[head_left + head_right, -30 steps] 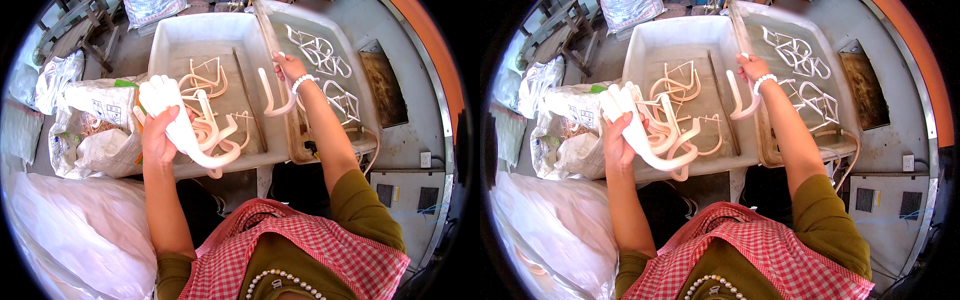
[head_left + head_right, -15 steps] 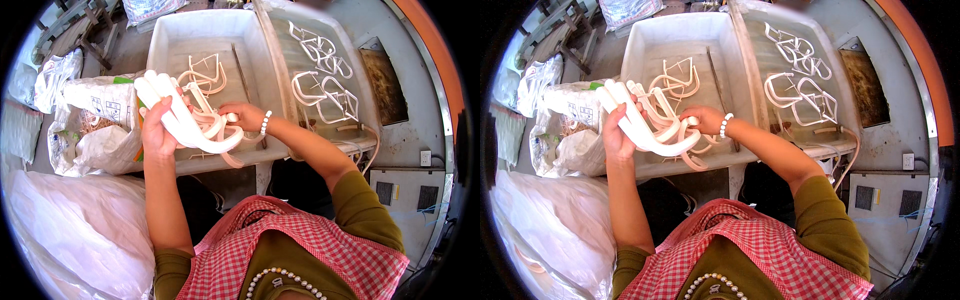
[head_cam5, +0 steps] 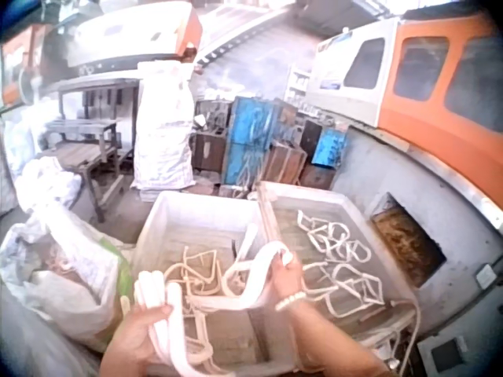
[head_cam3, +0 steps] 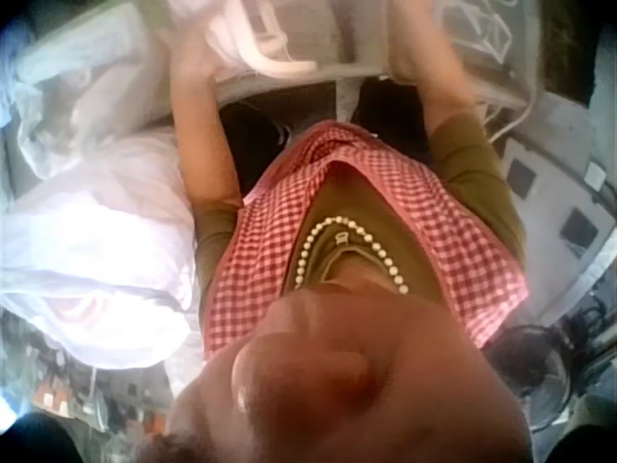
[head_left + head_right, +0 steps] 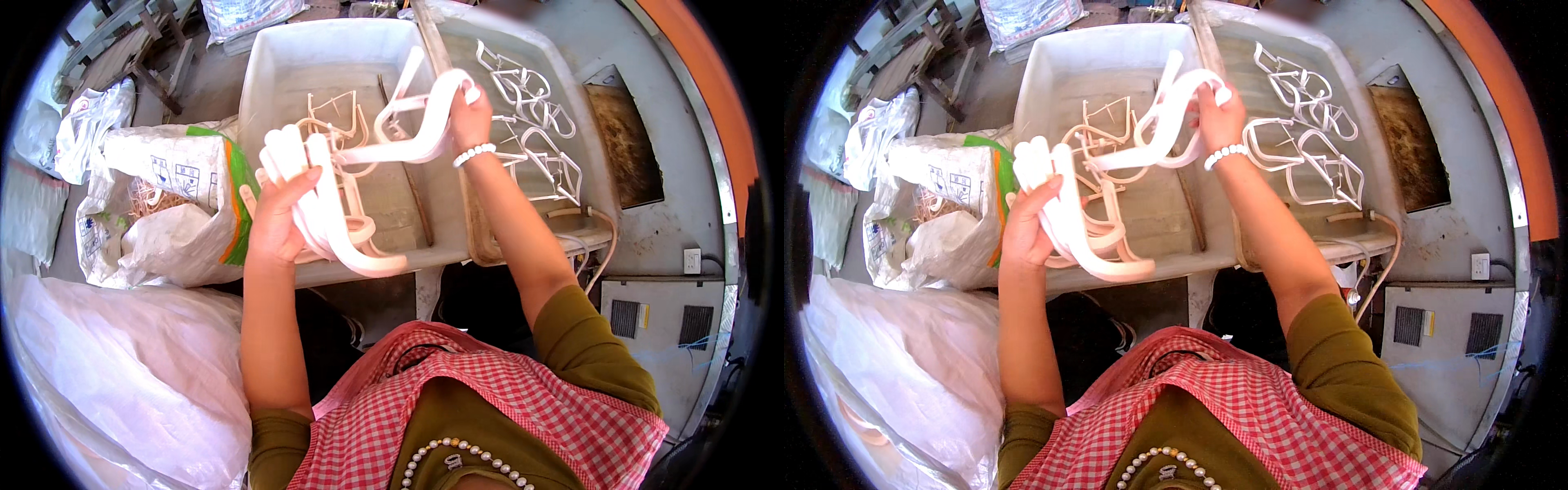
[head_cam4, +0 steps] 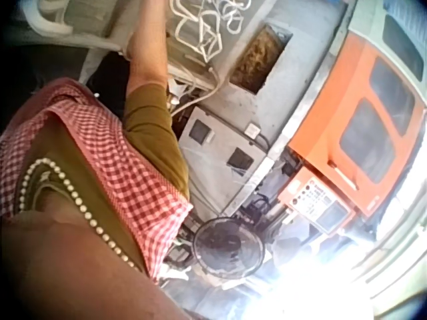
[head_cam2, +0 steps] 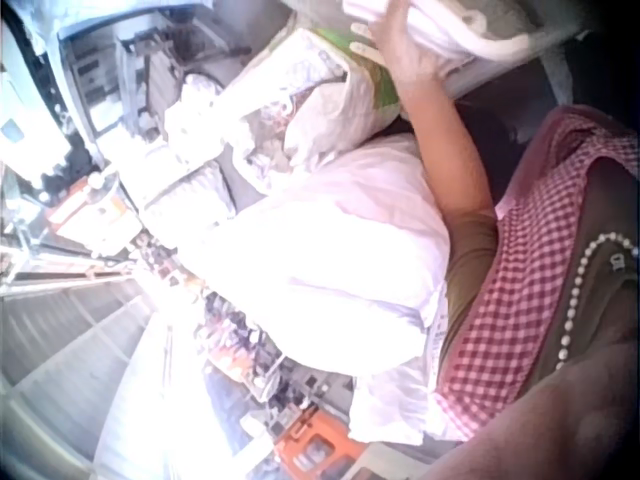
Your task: The person assembles plastic hangers by inserting white plastic sleeves into pink hanger frames. They repeatedly pick up frames and sleeves, fit them together, and place the completed hangers into a large white sack. The person also briefly adjusts a hose connected to a nearby machine.
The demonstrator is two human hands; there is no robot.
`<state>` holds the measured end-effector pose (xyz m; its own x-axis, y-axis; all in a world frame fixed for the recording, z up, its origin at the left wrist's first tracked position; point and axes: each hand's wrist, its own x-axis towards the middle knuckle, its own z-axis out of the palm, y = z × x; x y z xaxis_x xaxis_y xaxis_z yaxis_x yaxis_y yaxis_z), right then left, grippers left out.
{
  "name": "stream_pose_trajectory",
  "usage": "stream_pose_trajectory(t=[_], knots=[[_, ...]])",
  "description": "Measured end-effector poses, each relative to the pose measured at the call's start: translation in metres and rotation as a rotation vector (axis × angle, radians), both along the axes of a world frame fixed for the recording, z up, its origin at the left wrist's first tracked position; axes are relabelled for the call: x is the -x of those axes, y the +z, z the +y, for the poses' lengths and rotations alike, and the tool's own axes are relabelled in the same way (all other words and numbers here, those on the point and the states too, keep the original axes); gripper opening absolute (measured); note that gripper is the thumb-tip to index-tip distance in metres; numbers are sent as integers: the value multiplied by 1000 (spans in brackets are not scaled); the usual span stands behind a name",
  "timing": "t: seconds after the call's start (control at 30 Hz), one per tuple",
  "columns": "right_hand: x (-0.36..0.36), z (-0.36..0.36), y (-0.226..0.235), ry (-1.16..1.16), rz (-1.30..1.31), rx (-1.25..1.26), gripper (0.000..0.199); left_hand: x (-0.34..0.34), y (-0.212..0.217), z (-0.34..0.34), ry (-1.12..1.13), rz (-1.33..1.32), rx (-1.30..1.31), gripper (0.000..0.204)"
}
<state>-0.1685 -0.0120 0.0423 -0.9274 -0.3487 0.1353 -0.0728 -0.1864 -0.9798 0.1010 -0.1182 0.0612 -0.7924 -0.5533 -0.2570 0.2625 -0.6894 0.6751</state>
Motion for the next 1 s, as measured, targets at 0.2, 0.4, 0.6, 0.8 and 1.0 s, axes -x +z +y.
stream_pose_trajectory(t=[0.2,0.4,0.6,0.8,1.0], knots=[[-19,22,-73,39,-352,-175,17,-14,-5,-9,69,68,-21,41],[-1,25,-90,-137,-609,-32,19,-13,1,-8,98,76,-29,41],[9,18,-90,31,-552,-252,27,-9,7,-8,86,111,-33,44],[-8,12,-65,230,-296,-462,46,-12,3,-9,119,196,-40,43],[-22,2,-15,531,-262,-356,19,-11,5,-9,102,154,-38,44]])
